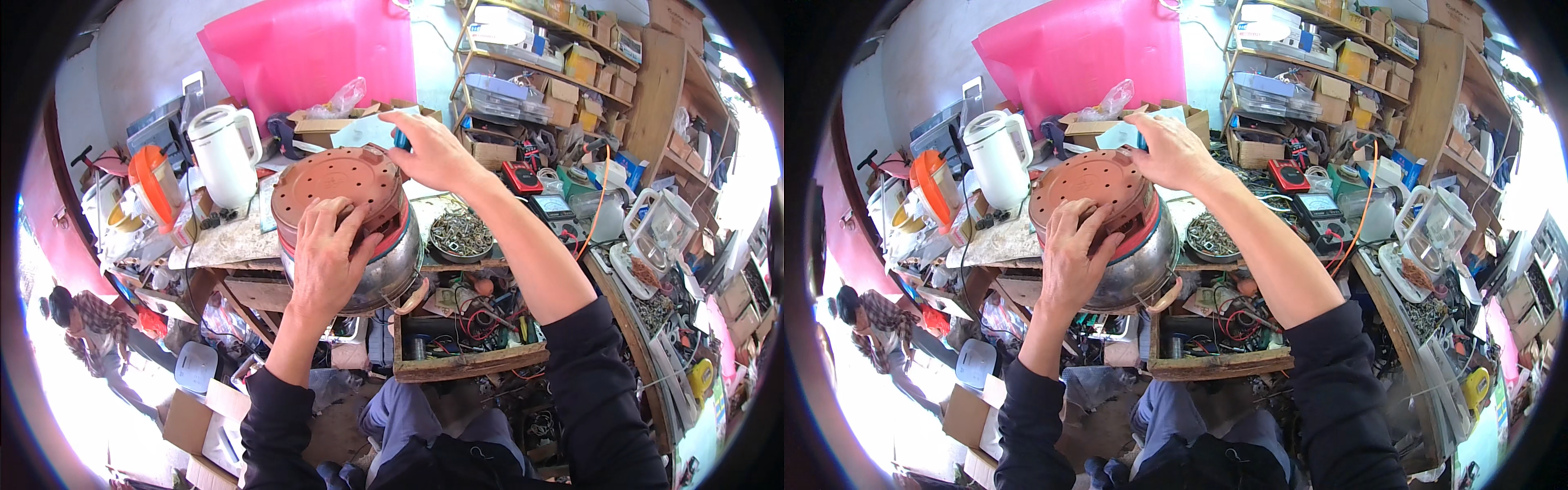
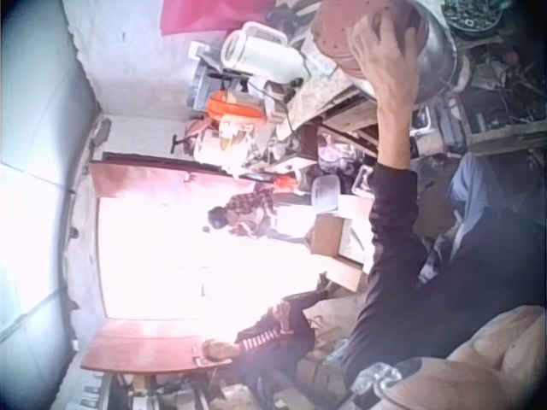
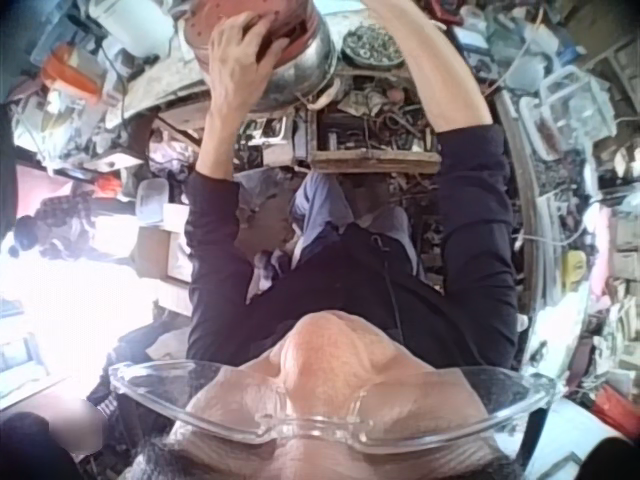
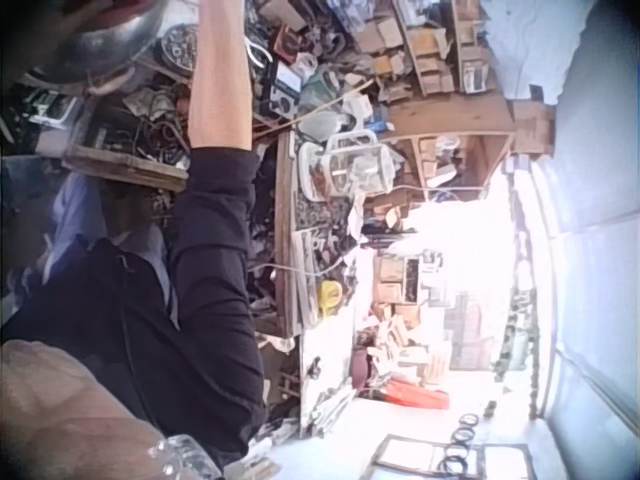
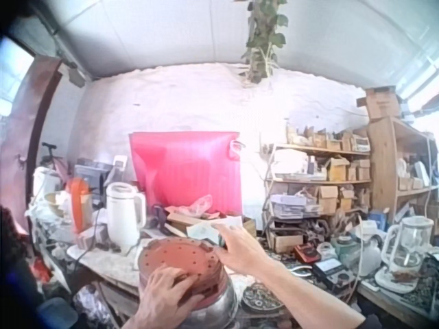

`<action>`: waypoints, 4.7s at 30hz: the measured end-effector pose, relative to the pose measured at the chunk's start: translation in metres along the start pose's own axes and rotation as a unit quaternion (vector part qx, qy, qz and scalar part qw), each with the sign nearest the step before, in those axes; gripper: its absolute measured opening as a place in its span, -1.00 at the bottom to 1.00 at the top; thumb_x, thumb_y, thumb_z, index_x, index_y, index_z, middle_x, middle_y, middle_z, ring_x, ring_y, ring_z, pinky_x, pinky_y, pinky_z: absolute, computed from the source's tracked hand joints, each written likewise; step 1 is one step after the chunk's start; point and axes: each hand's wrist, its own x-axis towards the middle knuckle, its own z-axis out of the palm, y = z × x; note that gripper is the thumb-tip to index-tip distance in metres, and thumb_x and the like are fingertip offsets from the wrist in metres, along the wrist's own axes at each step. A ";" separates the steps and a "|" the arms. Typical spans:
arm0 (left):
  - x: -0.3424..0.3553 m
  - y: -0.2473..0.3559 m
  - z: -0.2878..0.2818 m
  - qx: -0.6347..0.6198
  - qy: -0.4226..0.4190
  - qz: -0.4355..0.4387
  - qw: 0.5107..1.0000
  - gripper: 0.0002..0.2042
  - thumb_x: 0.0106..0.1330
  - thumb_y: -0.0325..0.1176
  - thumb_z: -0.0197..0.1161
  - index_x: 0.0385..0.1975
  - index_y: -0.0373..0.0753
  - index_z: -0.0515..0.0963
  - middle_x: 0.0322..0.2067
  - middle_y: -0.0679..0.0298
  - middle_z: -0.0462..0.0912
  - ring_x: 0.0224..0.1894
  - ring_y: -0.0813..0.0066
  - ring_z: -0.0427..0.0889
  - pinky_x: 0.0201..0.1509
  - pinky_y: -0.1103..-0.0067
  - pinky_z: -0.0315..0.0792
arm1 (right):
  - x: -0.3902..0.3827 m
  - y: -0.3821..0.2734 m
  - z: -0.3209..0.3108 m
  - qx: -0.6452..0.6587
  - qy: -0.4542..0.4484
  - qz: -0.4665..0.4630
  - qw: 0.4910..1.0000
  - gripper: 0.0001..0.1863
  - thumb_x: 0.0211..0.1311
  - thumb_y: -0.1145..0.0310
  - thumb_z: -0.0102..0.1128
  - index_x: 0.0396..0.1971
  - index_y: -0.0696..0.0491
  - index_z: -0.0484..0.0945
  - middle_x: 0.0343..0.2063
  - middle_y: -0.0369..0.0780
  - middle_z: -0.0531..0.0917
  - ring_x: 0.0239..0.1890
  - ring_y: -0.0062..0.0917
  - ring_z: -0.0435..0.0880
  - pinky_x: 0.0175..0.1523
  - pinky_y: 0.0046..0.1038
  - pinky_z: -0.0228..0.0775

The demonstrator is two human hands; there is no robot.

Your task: The person sits at a cluttered workbench and handles a metal pot with a perforated lid, then uses a multimeter to test a small electronic component. They also sort through a tray of small metal parts and handle a small white object.

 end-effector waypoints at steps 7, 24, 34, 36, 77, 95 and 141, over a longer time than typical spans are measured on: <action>-0.001 0.002 0.000 0.044 -0.017 0.002 0.999 -0.57 0.21 -0.33 0.41 0.08 -0.34 0.59 0.06 0.04 0.49 0.15 0.01 0.46 0.25 0.22 0.35 | 0.000 -0.007 0.006 -0.086 0.025 -0.051 0.995 -0.47 0.23 0.17 0.34 0.18 0.02 0.52 -0.31 -0.01 0.72 -0.16 -0.09 0.70 0.01 -0.12 0.50; -0.003 -0.003 -0.003 0.003 -0.012 0.002 1.000 -0.57 0.18 -0.34 0.43 0.07 -0.30 0.59 0.01 0.08 0.49 0.10 0.03 0.46 0.21 0.23 0.38 | 0.009 -0.017 -0.006 -0.035 -0.074 0.053 0.995 -0.53 0.19 0.11 0.40 0.00 0.10 0.58 -0.36 -0.03 0.72 -0.23 -0.15 0.73 -0.07 -0.17 0.49; -0.001 -0.003 -0.003 0.000 -0.009 0.004 1.000 -0.57 0.16 -0.34 0.43 0.05 -0.29 0.60 0.01 0.08 0.49 0.10 0.02 0.47 0.22 0.22 0.38 | 0.005 -0.012 0.001 -0.020 -0.060 0.045 0.997 -0.45 0.20 0.09 0.39 0.14 0.03 0.53 -0.29 -0.03 0.73 -0.15 -0.09 0.71 -0.05 -0.15 0.49; -0.001 -0.004 -0.002 -0.003 -0.007 0.003 1.000 -0.57 0.16 -0.34 0.44 0.05 -0.29 0.61 0.01 0.08 0.50 0.11 0.02 0.46 0.22 0.22 0.37 | 0.005 -0.011 0.000 -0.012 -0.060 0.050 0.997 -0.45 0.20 0.08 0.39 0.14 0.01 0.54 -0.28 -0.03 0.73 -0.15 -0.09 0.71 -0.05 -0.14 0.49; 0.000 -0.006 -0.004 -0.015 -0.013 0.005 1.000 -0.53 0.12 -0.31 0.48 0.06 -0.26 0.62 -0.03 0.09 0.50 0.10 0.06 0.48 0.35 0.16 0.29 | 0.075 -0.001 0.091 0.091 0.026 0.060 0.994 -0.52 0.18 0.33 0.39 0.09 0.12 0.51 -0.27 0.03 0.71 -0.13 -0.06 0.70 0.01 -0.17 0.45; 0.000 -0.007 -0.001 -0.026 -0.007 0.004 1.000 -0.55 0.14 -0.31 0.46 0.06 -0.25 0.62 -0.04 0.13 0.49 0.10 0.13 0.49 0.41 0.10 0.23 | 0.086 0.009 0.088 0.063 -0.021 0.044 0.997 -0.52 0.14 0.43 0.39 0.10 0.12 0.56 -0.16 0.04 0.72 -0.01 -0.04 0.67 0.08 -0.11 0.45; -0.002 -0.009 0.002 -0.018 -0.002 -0.003 1.000 -0.55 0.09 -0.33 0.50 0.02 -0.25 0.63 -0.05 0.14 0.49 0.10 0.16 0.51 0.45 0.01 0.17 | 0.103 -0.004 0.093 -0.066 -0.111 0.084 0.988 -0.39 0.19 0.25 0.33 0.22 0.15 0.45 -0.18 0.08 0.70 -0.03 -0.03 0.68 0.09 -0.13 0.46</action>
